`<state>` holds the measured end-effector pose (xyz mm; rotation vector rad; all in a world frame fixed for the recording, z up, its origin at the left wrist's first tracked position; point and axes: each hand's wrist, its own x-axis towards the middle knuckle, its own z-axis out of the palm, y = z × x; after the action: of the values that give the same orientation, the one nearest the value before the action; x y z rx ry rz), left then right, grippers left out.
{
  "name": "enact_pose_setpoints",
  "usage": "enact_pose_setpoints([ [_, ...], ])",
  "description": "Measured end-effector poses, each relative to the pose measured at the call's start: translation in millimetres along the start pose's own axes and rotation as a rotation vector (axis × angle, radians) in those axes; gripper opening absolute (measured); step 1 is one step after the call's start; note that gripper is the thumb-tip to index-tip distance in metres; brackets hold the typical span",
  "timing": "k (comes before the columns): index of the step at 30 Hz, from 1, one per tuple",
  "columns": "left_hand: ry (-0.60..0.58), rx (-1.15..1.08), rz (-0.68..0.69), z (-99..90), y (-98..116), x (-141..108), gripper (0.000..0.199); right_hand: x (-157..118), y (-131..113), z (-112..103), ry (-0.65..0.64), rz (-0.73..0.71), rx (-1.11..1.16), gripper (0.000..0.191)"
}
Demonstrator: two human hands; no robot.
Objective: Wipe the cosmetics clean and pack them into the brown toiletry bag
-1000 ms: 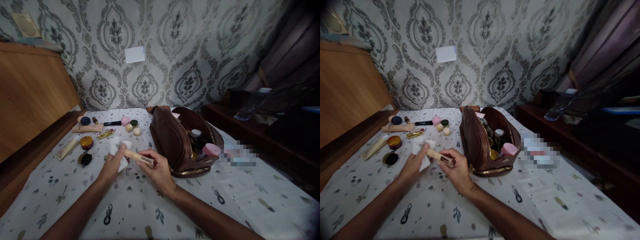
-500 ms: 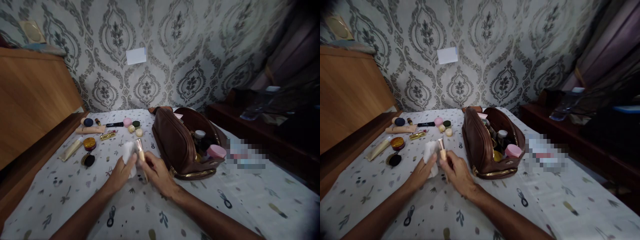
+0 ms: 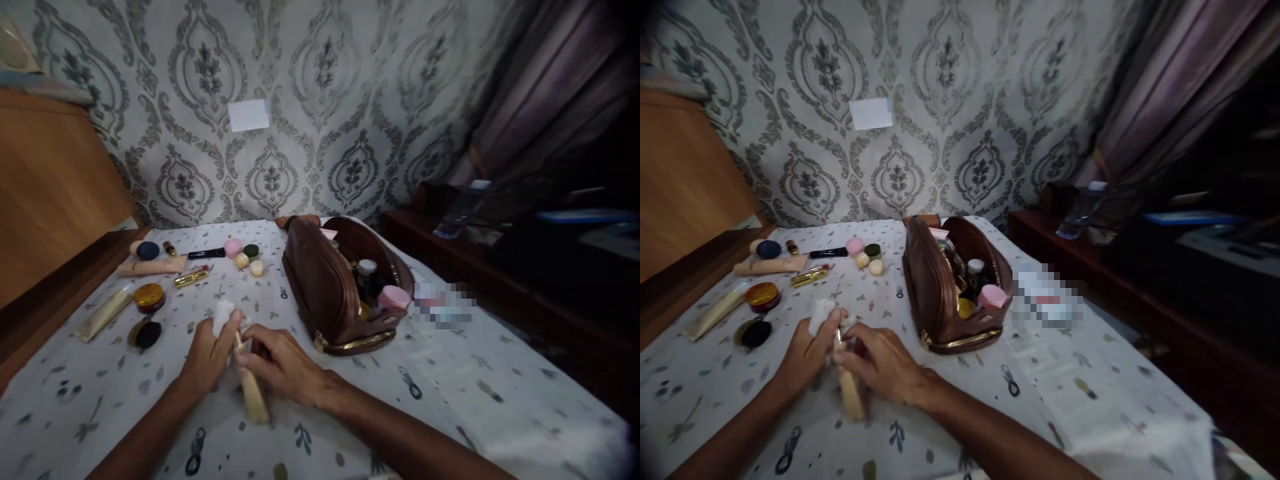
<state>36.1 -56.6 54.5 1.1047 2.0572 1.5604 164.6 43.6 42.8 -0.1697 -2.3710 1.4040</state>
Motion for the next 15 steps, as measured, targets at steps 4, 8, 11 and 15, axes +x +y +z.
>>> enact_pose_setpoints([
  [4,0.001,0.047,-0.053,-0.1,-8,-3,0.051,0,-1,2,0.041,0.06,0.172,0.021],
  [8,0.036,0.04,-0.068,1.2,-17,-6,0.048,0,-3,6,0.046,0.235,0.433,0.04],
  [11,0.045,0.016,-0.024,3.5,-15,-8,0.048,-3,-2,9,-0.032,0.358,0.663,0.059],
  [15,0.095,0.042,-0.009,3.1,-6,-7,0.046,-19,-3,0,-0.102,0.364,0.769,0.072],
])
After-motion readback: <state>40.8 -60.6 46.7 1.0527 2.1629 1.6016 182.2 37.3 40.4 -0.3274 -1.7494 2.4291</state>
